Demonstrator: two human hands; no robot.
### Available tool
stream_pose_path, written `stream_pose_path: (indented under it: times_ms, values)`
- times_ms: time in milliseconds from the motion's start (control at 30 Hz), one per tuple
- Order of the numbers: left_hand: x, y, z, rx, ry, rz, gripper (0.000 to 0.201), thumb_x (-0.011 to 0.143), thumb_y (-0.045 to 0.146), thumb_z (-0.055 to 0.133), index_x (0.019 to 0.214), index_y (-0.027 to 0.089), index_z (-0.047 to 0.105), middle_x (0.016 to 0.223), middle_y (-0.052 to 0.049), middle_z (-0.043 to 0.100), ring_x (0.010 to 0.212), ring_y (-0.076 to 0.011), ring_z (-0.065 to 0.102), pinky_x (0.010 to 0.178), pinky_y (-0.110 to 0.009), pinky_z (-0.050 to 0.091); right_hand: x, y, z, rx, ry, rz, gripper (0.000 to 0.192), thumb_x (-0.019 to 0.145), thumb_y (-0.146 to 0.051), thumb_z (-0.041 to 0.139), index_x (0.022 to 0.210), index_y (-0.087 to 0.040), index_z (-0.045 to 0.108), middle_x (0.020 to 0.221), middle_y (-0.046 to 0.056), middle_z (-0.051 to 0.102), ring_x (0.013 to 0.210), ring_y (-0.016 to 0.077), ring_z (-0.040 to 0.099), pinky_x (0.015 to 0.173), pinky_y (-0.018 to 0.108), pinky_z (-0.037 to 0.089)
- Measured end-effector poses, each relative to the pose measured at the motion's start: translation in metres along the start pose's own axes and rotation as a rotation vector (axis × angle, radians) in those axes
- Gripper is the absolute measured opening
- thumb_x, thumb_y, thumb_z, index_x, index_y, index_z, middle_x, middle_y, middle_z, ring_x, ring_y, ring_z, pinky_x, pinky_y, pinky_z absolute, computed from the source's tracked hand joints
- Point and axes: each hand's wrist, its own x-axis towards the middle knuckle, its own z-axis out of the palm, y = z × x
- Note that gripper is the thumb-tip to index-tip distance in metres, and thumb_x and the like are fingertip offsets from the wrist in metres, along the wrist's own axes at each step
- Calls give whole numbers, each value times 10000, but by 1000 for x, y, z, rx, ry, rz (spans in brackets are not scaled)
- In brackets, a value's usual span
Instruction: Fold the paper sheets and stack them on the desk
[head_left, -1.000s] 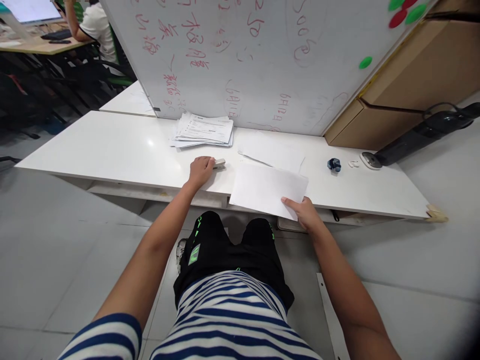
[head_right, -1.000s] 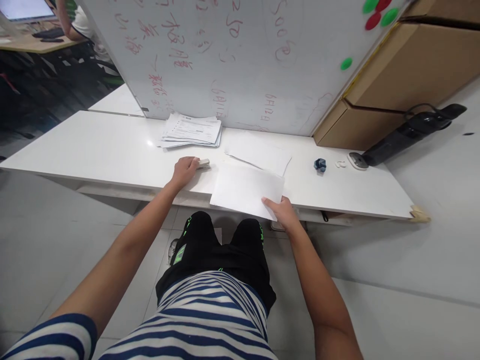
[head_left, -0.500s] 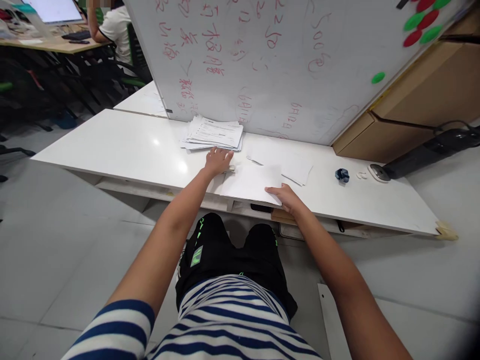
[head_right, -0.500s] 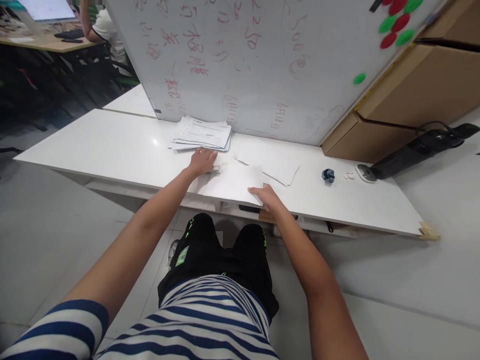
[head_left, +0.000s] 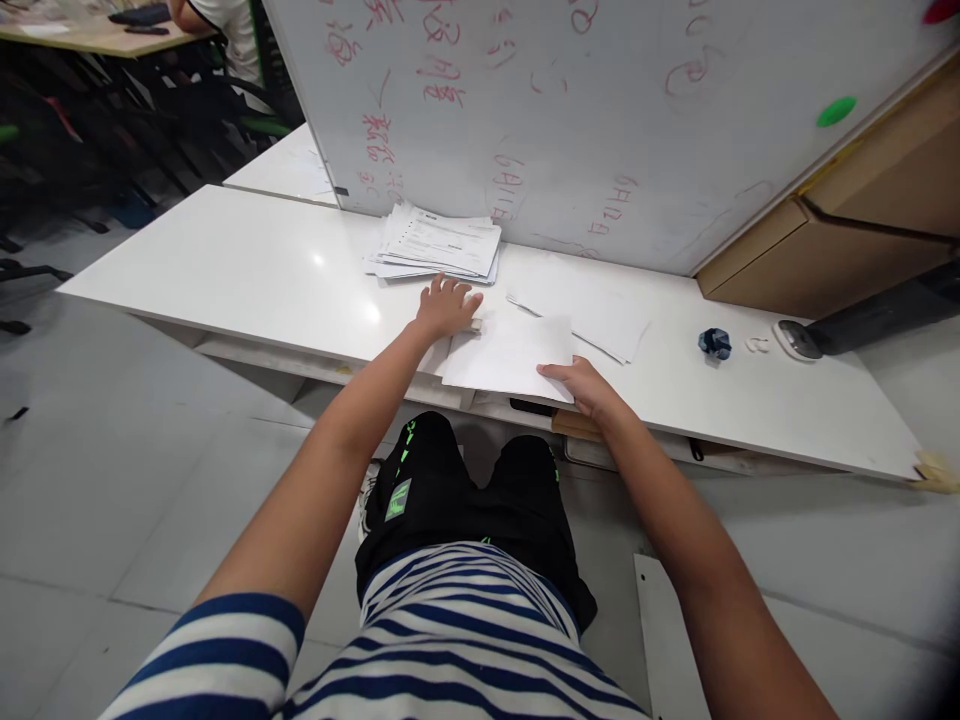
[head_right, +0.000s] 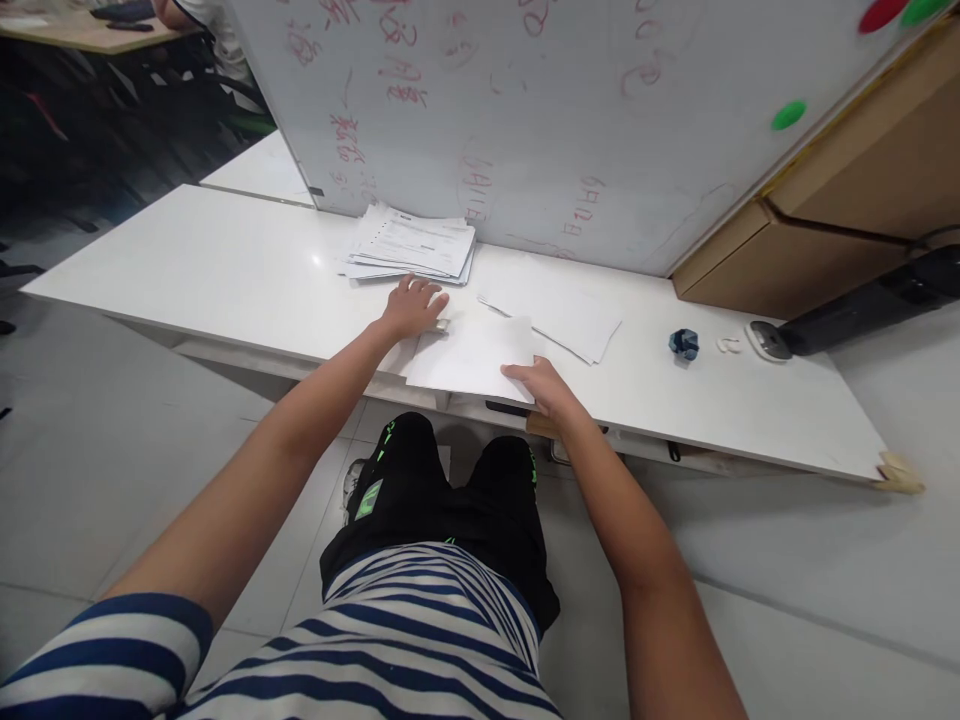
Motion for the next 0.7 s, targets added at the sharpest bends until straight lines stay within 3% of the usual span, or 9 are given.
stream_pose_path:
  times_ms: [167, 267, 400, 567, 700]
  values:
    - [2, 5, 5, 163, -31, 36, 632, 939, 522, 323, 1475, 194, 389, 1600, -100, 244, 1490, -371, -3, 1159, -597, -51, 5, 4, -1, -22, 37, -5, 430, 604, -320, 830, 975, -165, 677, 989, 101, 749, 843, 280, 706, 776, 389, 574]
    - [3, 4, 1, 154, -61, 14, 686, 930, 547, 328, 1512, 184, 312, 1600, -111, 244, 1489, -375, 15, 1166, -591, 52, 1, 3, 3, -21, 62, 5, 400, 614, -311, 816, 962, -172, 676, 958, 98, 752, 844, 279, 703, 786, 396, 570]
    - [3, 0, -6, 69, -71, -32, 686, 931, 573, 289, 1506, 200, 322, 1588, -96, 285, 1492, -352, 49, 1159, -546, 184, -14, -4, 4, -31, 62, -50, 376, 649, -326, 783, 974, -167, 680, 1004, 102, 744, 882, 282, 699, 802, 390, 562]
    - [3, -3, -6, -2, -34, -53, 658, 933, 574, 277, 1469, 211, 396, 1569, -72, 332, 1492, -335, 79, 1169, -513, 200, -52, -9, -21, -105, 194, -58, 440, 643, -393, 806, 993, -154, 691, 1003, 119, 743, 875, 301, 703, 789, 416, 567]
    - [4, -5, -3, -15, -24, -48, 651, 932, 582, 281, 1453, 218, 422, 1551, -70, 366, 1489, -332, 91, 1164, -503, 223, -76, 3, -44, -15, 289, -110, 463, 608, -393, 839, 993, -179, 698, 1033, 99, 744, 926, 291, 702, 831, 404, 570]
